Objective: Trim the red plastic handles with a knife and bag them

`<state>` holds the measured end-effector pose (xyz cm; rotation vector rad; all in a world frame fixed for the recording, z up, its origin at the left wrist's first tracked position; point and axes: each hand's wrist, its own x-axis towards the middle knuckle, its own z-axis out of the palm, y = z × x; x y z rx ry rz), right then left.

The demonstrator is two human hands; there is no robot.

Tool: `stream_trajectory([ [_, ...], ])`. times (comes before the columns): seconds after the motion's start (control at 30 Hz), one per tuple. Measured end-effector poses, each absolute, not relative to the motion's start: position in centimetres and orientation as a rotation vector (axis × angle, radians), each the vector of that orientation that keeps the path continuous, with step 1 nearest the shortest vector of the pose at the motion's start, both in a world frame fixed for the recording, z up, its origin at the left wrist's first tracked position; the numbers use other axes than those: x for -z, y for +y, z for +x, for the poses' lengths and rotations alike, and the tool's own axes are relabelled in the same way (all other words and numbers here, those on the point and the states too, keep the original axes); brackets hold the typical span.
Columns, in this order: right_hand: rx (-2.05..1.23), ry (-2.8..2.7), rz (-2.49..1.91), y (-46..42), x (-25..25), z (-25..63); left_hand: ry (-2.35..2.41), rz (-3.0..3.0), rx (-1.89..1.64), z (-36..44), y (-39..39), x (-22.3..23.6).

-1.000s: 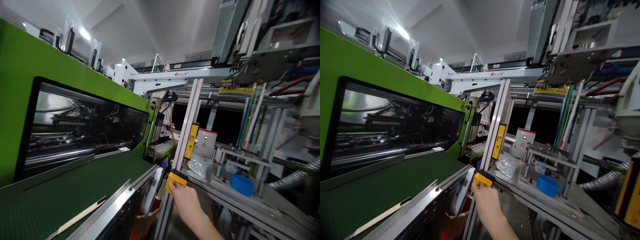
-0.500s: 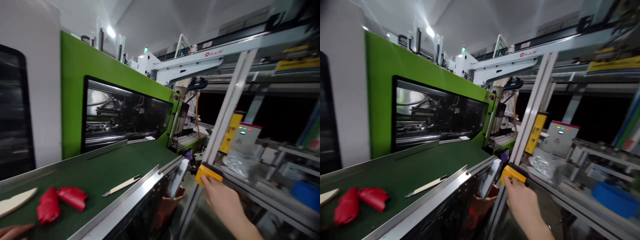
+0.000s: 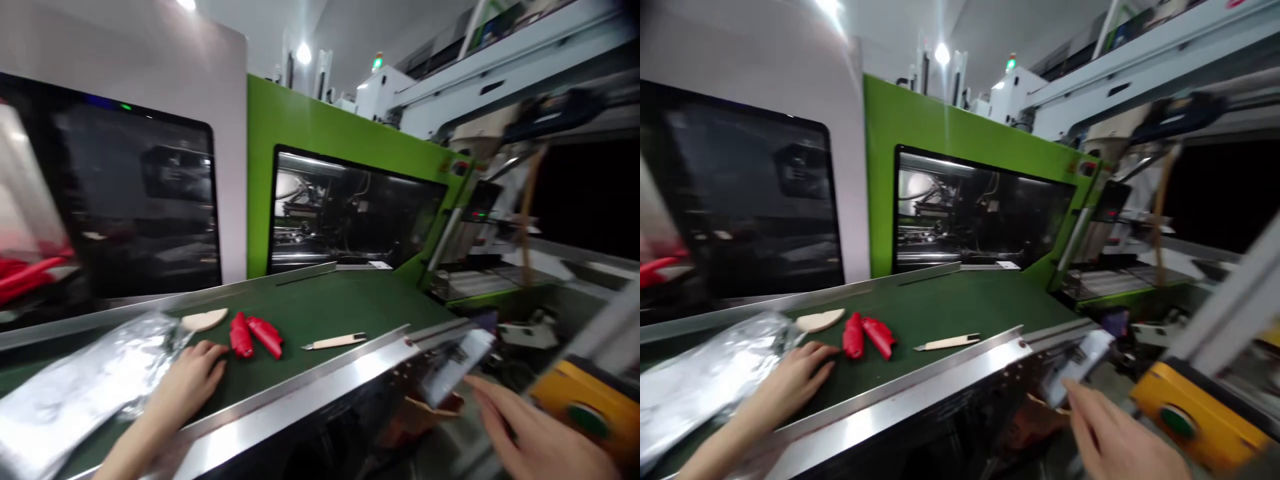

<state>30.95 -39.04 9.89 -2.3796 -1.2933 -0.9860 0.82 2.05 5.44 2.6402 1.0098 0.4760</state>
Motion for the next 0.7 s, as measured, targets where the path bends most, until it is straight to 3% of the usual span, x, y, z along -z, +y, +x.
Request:
stream_trajectory([
  [0.3,0.257,-2.026,-2.249,-15.0,-12.3,26.1,1.325,2.418,-0.475,1.6,1.4,-8.1],
  [0.5,0.021,-2.088,-2.406,-15.0,-11.8,30.2,1.356,2.12,-0.455,5.6,2.6,-8.4],
  [0.7,-0.172,-2.066,-2.183,-15.5,-10.1,31.3,1.34,1.755,-0.608,6.6,1.5,-8.7],
])
